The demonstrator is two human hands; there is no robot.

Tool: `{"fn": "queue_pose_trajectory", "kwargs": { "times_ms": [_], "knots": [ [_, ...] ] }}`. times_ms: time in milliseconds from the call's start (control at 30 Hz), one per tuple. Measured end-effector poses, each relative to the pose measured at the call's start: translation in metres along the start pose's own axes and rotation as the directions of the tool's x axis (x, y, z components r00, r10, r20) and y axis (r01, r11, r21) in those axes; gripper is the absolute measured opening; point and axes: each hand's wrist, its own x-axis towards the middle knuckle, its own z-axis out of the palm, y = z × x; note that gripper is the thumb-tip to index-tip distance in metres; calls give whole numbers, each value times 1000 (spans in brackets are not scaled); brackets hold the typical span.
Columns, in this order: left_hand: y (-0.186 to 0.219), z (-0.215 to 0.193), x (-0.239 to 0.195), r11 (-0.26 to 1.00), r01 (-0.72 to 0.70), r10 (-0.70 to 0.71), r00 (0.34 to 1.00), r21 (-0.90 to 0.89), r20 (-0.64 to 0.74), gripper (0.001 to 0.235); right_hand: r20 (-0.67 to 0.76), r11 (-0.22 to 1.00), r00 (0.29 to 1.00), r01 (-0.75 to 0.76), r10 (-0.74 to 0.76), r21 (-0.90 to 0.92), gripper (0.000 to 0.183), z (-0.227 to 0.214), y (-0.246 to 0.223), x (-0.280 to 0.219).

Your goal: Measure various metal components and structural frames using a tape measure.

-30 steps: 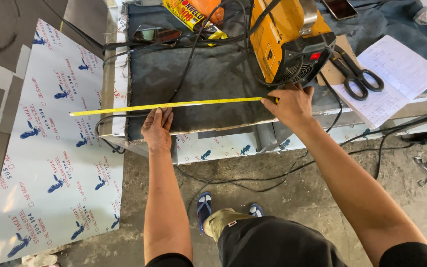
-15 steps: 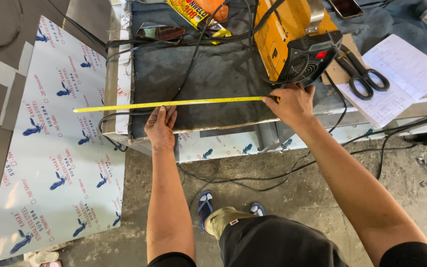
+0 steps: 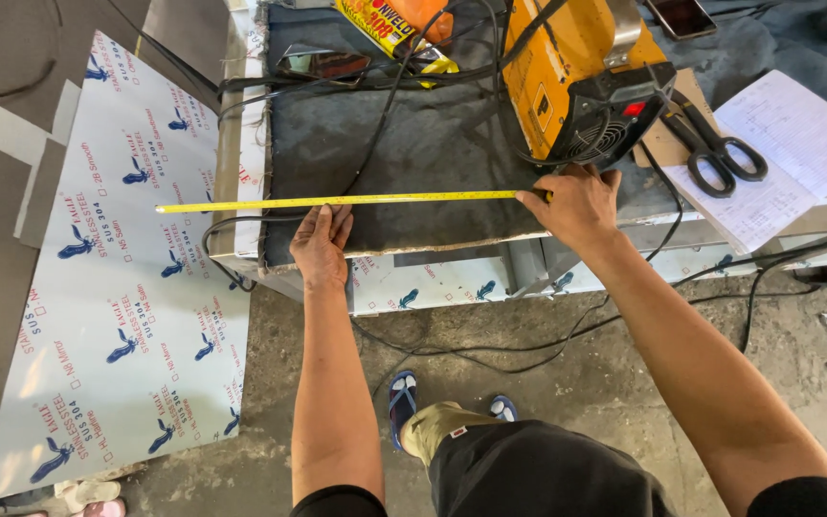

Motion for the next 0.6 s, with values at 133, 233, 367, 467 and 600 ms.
{"fn": "queue_pose_trajectory", "kwargs": {
  "times_ms": [133,233,367,467,600],
  "knots": [
    [-10,-4,7,1000,-4,4,1000,-11,10,23,24,1000,1000,-11,11,-8,33,-1,3,-1],
    [-18,-13,15,999,-8,8,1000,-32,10,23,48,1000,999,-17,17,-3,35,6,6,-1],
    [-23,-19,19,999,-1,3,1000,-52,22,22,73,999,997,-32,33,-21,39,17,11,-3],
    [-26,-18,23,998,1,1,999,-59,33,22,84,998,995,-44,48,-46,43,24,17,-1],
    [-12,-5,9,1000,11,-10,1000,-29,17,23,187,991,976,-98,114,-90,50,35,25,1]
  ]
}}
